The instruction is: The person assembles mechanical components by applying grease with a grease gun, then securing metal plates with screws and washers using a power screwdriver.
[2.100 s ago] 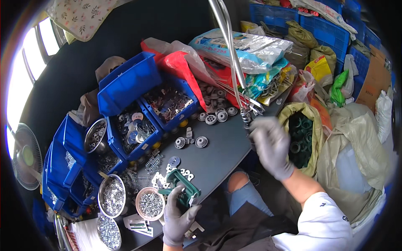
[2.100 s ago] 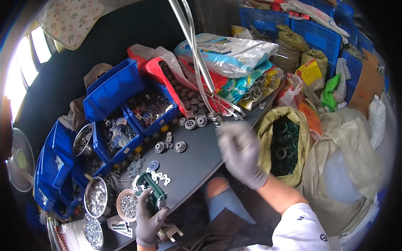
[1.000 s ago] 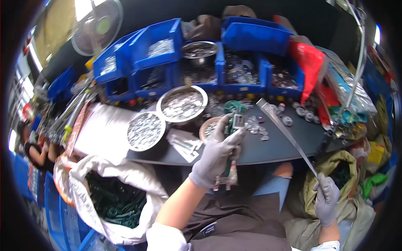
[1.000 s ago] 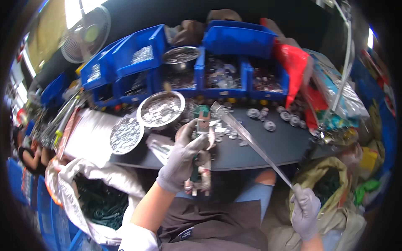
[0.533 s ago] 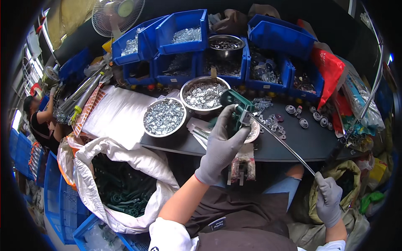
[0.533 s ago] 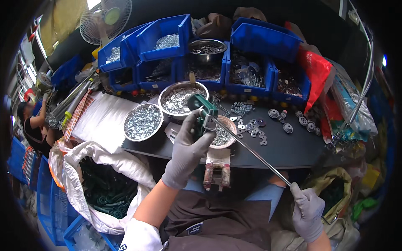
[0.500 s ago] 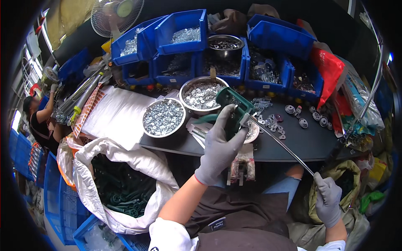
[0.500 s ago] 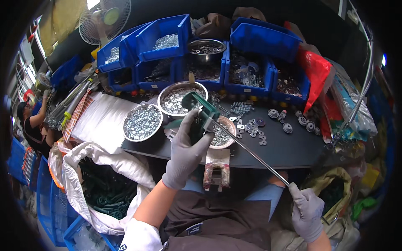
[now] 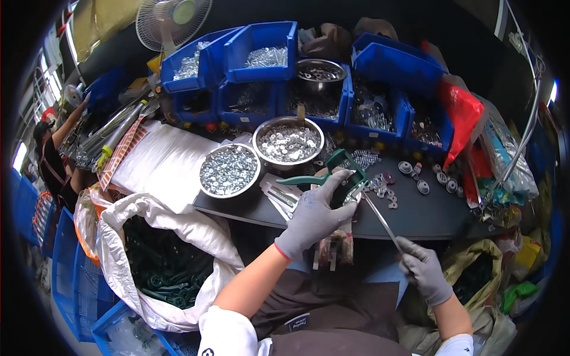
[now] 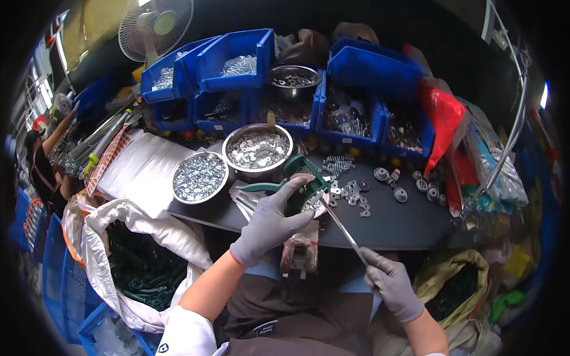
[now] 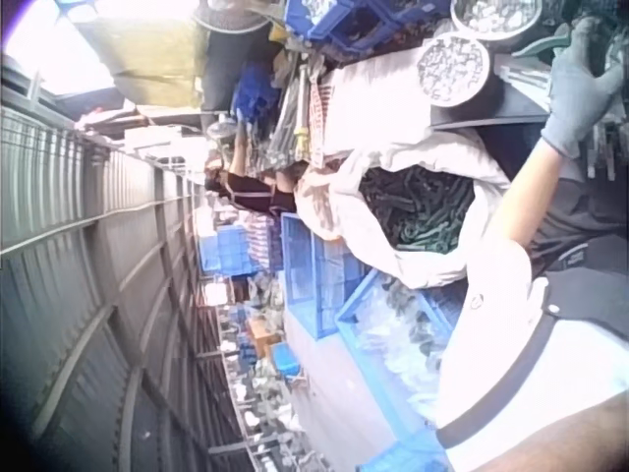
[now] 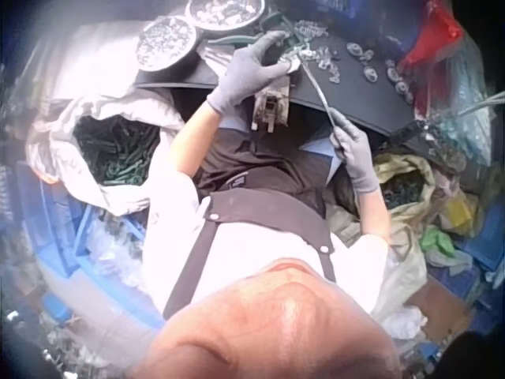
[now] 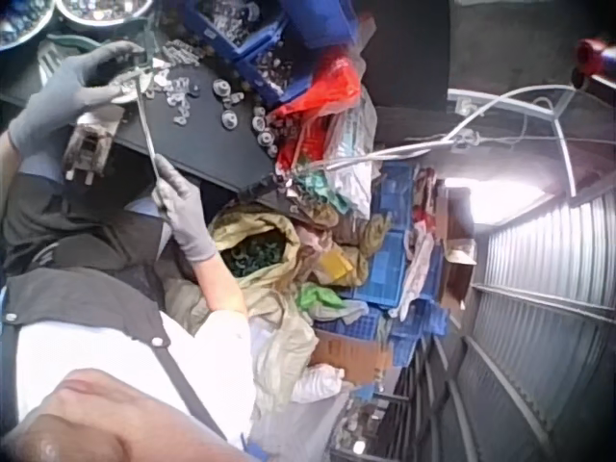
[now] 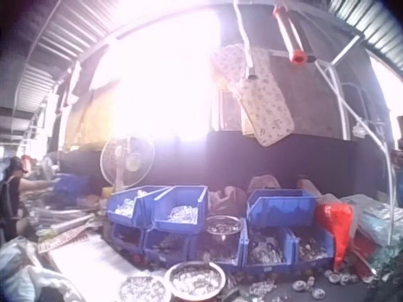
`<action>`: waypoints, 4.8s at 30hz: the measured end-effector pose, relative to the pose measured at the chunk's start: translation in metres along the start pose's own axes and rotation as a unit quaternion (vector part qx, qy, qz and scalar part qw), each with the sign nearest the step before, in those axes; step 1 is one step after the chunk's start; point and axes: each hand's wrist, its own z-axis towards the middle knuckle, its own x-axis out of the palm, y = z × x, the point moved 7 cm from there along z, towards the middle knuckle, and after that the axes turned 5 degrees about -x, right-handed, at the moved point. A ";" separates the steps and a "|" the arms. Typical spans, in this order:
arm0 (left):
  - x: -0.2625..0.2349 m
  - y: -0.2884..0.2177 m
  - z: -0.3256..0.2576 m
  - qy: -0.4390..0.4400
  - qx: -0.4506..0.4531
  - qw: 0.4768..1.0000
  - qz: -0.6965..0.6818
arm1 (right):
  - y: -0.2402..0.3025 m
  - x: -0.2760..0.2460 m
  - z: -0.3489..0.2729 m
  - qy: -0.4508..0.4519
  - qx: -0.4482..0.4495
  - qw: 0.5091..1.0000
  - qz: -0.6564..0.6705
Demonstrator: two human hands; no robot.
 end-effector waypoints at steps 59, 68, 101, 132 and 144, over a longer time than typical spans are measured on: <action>0.106 0.015 0.138 0.150 0.156 0.877 0.428 | -0.465 -0.343 -0.154 -0.397 -0.056 0.915 0.043; 0.125 0.048 0.168 0.241 0.049 0.769 0.591 | -0.462 -0.317 -0.153 -0.119 -0.228 0.861 0.438; 0.023 0.007 -0.079 0.070 0.101 0.983 0.136 | 0.059 0.074 0.057 0.073 -0.281 0.957 0.028; 0.033 0.035 -0.059 0.142 0.098 0.984 0.054 | 0.073 0.055 0.098 0.083 -0.443 0.822 -0.347; 0.036 0.036 -0.061 0.152 0.088 0.981 0.079 | 0.036 0.103 0.047 0.167 -0.435 0.724 -0.509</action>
